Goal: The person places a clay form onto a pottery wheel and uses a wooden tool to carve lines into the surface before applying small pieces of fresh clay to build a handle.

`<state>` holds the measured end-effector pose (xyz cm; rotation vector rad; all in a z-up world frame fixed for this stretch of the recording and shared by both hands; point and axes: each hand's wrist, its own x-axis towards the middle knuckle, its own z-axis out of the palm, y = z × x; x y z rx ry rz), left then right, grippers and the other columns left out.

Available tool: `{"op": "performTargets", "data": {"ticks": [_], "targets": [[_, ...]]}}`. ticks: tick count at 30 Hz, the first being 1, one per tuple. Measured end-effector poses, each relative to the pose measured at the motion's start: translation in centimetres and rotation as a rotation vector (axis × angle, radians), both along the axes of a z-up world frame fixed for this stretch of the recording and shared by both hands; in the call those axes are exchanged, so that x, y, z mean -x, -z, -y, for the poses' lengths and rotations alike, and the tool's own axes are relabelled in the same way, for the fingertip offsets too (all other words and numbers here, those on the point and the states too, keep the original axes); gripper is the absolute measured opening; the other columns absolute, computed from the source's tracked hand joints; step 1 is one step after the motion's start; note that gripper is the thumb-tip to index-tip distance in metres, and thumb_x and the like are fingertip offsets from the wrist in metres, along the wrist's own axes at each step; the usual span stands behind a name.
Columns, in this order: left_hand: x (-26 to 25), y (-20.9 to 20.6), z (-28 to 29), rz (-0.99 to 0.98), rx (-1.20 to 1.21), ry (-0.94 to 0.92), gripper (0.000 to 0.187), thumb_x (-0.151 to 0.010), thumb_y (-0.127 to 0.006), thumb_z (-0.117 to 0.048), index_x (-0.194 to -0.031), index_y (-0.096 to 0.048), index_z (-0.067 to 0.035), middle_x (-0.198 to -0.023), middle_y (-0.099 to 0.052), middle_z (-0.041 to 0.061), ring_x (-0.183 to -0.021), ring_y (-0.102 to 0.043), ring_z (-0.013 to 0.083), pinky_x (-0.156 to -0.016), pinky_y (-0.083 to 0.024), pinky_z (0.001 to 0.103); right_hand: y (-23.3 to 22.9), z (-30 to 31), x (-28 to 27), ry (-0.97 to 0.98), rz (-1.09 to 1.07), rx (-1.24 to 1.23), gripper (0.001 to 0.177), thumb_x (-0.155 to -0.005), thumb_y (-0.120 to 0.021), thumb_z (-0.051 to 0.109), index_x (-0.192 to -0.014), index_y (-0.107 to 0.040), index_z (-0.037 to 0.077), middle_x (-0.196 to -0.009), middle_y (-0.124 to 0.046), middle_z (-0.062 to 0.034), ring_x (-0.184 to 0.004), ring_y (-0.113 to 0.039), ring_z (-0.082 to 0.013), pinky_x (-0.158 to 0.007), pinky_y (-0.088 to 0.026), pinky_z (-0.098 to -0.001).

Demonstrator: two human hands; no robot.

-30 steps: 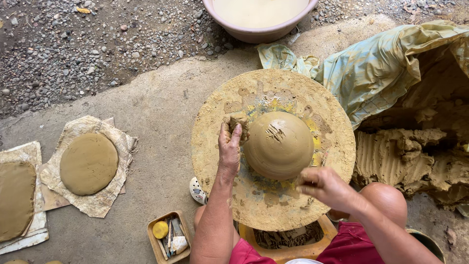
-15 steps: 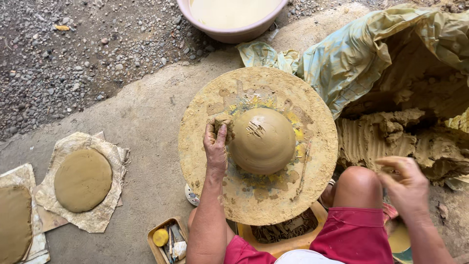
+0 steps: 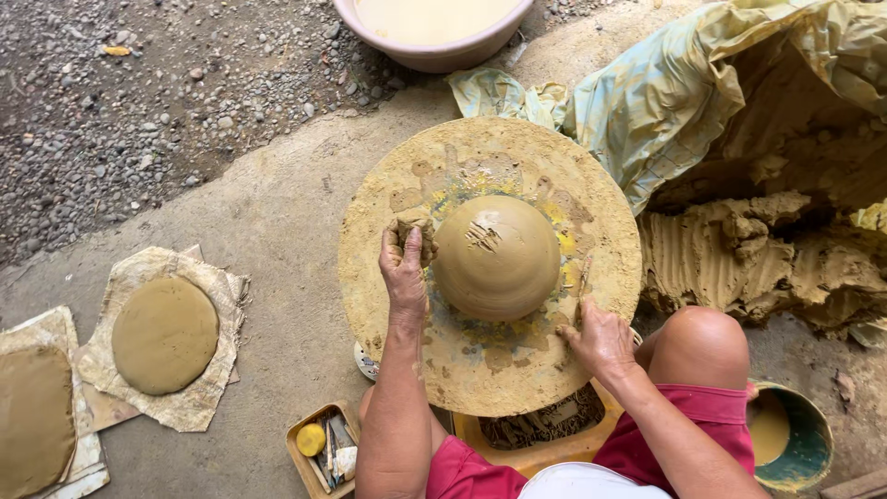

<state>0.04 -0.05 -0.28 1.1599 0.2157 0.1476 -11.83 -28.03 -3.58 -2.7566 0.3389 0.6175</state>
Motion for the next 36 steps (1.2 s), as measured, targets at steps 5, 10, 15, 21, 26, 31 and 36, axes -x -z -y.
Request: {"op": "performTargets", "data": {"ticks": [5,10,15,21,26,31,36], "targets": [[-0.2,0.2,0.0,0.007,0.007,-0.001,0.026,-0.102,-0.065,-0.018,-0.124,-0.061,-0.004,-0.104,-0.069,0.002,-0.084,-0.065,0.0101,-0.074,-0.058,0.028,1.3,2.6,-0.1,0.376,-0.010,-0.352,0.049,-0.080,-0.078,0.003,-0.125,-0.058,0.002,-0.087,-0.074,-0.0105,-0.074,-0.075,-0.0196,-0.068,-0.067,-0.0327],[0.0,0.4,-0.2,-0.005,0.057,-0.034,0.028,-0.100,-0.065,-0.018,-0.125,-0.060,-0.006,-0.107,-0.070,0.001,-0.088,-0.067,0.0083,-0.076,-0.059,0.027,1.4,5.8,0.3,0.447,0.028,-0.304,0.069,-0.084,-0.075,0.003,-0.147,-0.051,0.013,-0.094,-0.075,-0.0106,-0.078,-0.074,-0.0226,-0.072,-0.065,-0.0346],[-0.4,0.4,0.5,-0.039,0.080,-0.061,0.032,-0.098,-0.067,-0.018,-0.127,-0.059,-0.007,-0.110,-0.070,0.002,-0.092,-0.068,0.0093,-0.081,-0.059,0.027,2.8,4.1,0.7,0.016,0.201,0.015,0.041,-0.082,-0.082,0.021,-0.117,-0.066,0.007,-0.110,-0.070,-0.0140,-0.093,-0.072,-0.0273,-0.084,-0.059,-0.0463],[-0.5,0.6,0.0,0.011,0.050,-0.046,0.032,-0.101,-0.067,-0.019,-0.127,-0.060,-0.001,-0.112,-0.069,0.006,-0.096,-0.066,0.0147,-0.085,-0.058,0.031,3.2,4.2,0.0,0.071,0.049,0.058,0.030,-0.093,-0.067,0.017,-0.120,-0.064,0.005,-0.099,-0.075,-0.0154,-0.088,-0.076,-0.0291,-0.082,-0.061,-0.0422],[-0.4,0.7,-0.4,-0.034,0.066,-0.094,0.040,-0.098,-0.068,-0.019,-0.132,-0.056,-0.002,-0.117,-0.069,0.007,-0.103,-0.067,0.0149,-0.091,-0.058,0.031,-0.2,6.7,-1.1,0.521,0.087,-0.626,0.013,-0.090,-0.069,0.007,-0.102,-0.072,0.003,-0.093,-0.075,-0.0152,-0.079,-0.073,-0.0255,-0.070,-0.065,-0.0377],[-0.5,0.5,-0.2,-0.077,0.035,-0.085,0.047,-0.097,-0.069,-0.021,-0.137,-0.054,-0.001,-0.121,-0.069,0.009,-0.107,-0.067,0.0156,-0.095,-0.057,0.030,-5.2,4.9,-3.1,0.392,0.570,-1.333,0.010,-0.097,-0.071,0.004,-0.103,-0.065,0.000,-0.092,-0.074,-0.0167,-0.083,-0.077,-0.0239,-0.072,-0.068,-0.0326],[-0.2,0.9,-0.6,-0.028,0.028,-0.054,0.048,-0.099,-0.069,-0.021,-0.138,-0.055,0.004,-0.121,-0.068,0.012,-0.107,-0.066,0.0180,-0.094,-0.056,0.033,-7.3,-1.4,-6.2,-0.005,0.675,-0.859,0.008,-0.092,-0.072,0.005,-0.097,-0.074,0.000,-0.088,-0.077,-0.0132,-0.077,-0.079,-0.0196,-0.066,-0.064,-0.0287]]}}
